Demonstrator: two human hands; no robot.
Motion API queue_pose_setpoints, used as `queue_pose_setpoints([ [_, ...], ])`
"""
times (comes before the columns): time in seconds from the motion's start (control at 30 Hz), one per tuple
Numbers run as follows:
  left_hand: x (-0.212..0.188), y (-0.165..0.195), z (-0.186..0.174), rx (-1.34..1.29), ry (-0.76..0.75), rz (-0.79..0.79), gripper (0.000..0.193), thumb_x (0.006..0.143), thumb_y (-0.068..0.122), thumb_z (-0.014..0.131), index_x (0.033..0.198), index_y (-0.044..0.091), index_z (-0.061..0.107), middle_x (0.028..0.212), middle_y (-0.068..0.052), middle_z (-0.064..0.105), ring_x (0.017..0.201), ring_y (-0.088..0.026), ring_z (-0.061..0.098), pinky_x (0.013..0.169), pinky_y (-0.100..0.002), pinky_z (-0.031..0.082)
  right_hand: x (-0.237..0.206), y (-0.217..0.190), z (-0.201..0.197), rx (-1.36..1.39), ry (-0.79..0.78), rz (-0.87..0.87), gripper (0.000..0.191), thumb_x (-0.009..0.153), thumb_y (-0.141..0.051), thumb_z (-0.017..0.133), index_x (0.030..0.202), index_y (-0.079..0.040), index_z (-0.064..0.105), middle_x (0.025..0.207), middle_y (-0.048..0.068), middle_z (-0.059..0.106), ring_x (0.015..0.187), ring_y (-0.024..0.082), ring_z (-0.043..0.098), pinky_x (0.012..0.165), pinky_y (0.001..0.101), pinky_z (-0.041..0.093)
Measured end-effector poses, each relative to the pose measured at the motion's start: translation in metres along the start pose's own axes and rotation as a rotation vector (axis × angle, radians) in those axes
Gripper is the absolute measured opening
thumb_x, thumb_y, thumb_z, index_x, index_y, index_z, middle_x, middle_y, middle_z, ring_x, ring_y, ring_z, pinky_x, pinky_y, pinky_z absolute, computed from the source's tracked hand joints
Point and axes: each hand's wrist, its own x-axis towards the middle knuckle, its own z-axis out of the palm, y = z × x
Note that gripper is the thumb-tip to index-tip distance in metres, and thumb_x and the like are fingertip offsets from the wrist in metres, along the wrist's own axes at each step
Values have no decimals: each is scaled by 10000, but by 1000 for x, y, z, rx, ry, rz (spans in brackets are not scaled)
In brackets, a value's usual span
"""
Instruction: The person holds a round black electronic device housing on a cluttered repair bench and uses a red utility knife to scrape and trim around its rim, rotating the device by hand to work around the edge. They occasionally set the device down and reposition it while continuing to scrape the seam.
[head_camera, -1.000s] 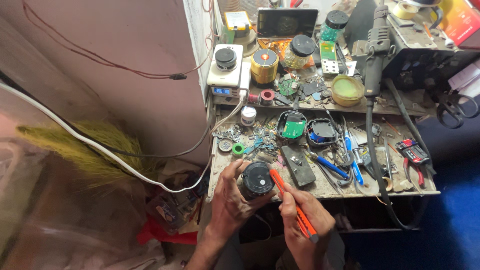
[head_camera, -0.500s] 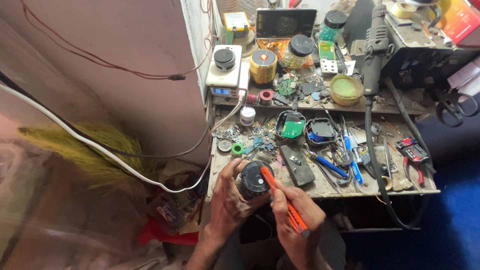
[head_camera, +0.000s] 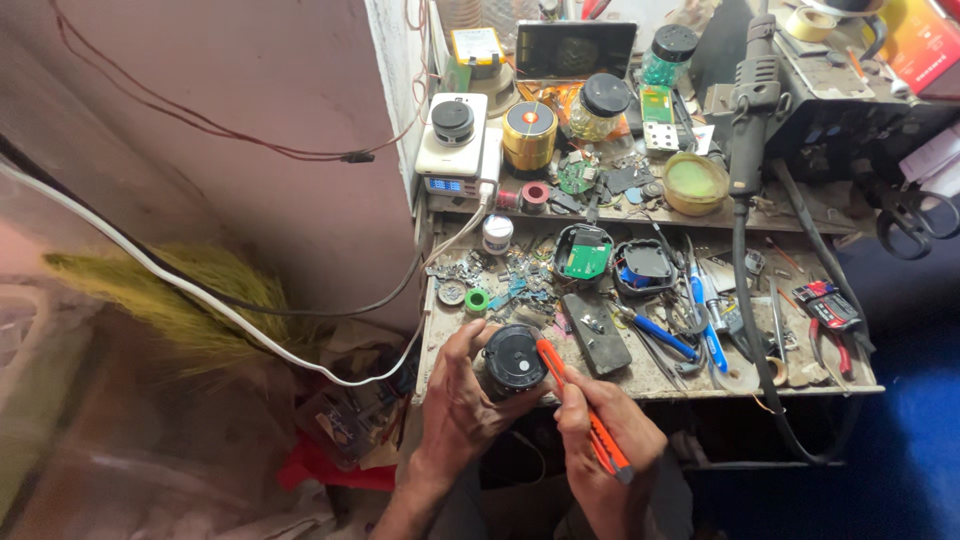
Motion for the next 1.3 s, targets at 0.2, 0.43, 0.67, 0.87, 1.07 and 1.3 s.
queue_pose_setpoints([
  [0.2, 1, -1, -1, -14, -5, 12, 944, 750, 343, 944, 1407, 43, 336, 1185, -133, 688, 1051, -330, 708, 922, -442, 563, -1, 5, 3, 71, -38, 20, 181, 957, -68, 651, 1087, 31, 726, 836, 73, 752, 647, 91, 709, 600, 222, 574],
  [0.43, 0, -1, -2, -9, -9, -10, 941, 734, 324, 947, 1402, 38, 350, 1169, -149, 686, 1038, -344, 708, 909, -435, 570, -1, 5, 8, 189, -62, 15, 182, 976, -71, 648, 1101, 35, 726, 843, 63, 747, 667, 75, 688, 615, 212, 571],
  [0.67, 1, -1, -2, -24, -6, 0, 939, 742, 335, 944, 1401, 41, 343, 1164, -146, 692, 1034, -340, 711, 901, -441, 570, 1, 7, 2, 193, -68, 71, 202, 975, -77, 647, 1119, 38, 730, 859, 70, 756, 676, 78, 684, 616, 210, 572],
  [0.87, 2, 0, -1, -24, -8, 4, 944, 773, 362, 936, 1417, 45, 324, 1159, -128, 697, 1020, -324, 722, 908, -437, 572, 4, 14, 0, 234, -92, 116, 201, 982, -77, 639, 1109, 37, 746, 809, 59, 734, 643, 68, 661, 591, 205, 547],
  [1.07, 0, -2, -1, -42, -19, -6, 964, 759, 351, 938, 1428, 52, 312, 1189, -137, 692, 1038, -332, 719, 907, -434, 572, 2, 21, 3, 316, -111, 223, 203, 981, -74, 651, 1103, 53, 751, 799, 72, 740, 661, 82, 669, 610, 213, 552],
  [1.3, -1, -4, -1, -33, -40, -26, 982, 737, 335, 947, 1429, 58, 310, 1187, -141, 687, 1040, -338, 714, 902, -438, 569, 1, 23, -1, 317, -179, 185, 222, 991, -93, 621, 1112, 48, 743, 853, 60, 751, 687, 75, 670, 632, 202, 562],
])
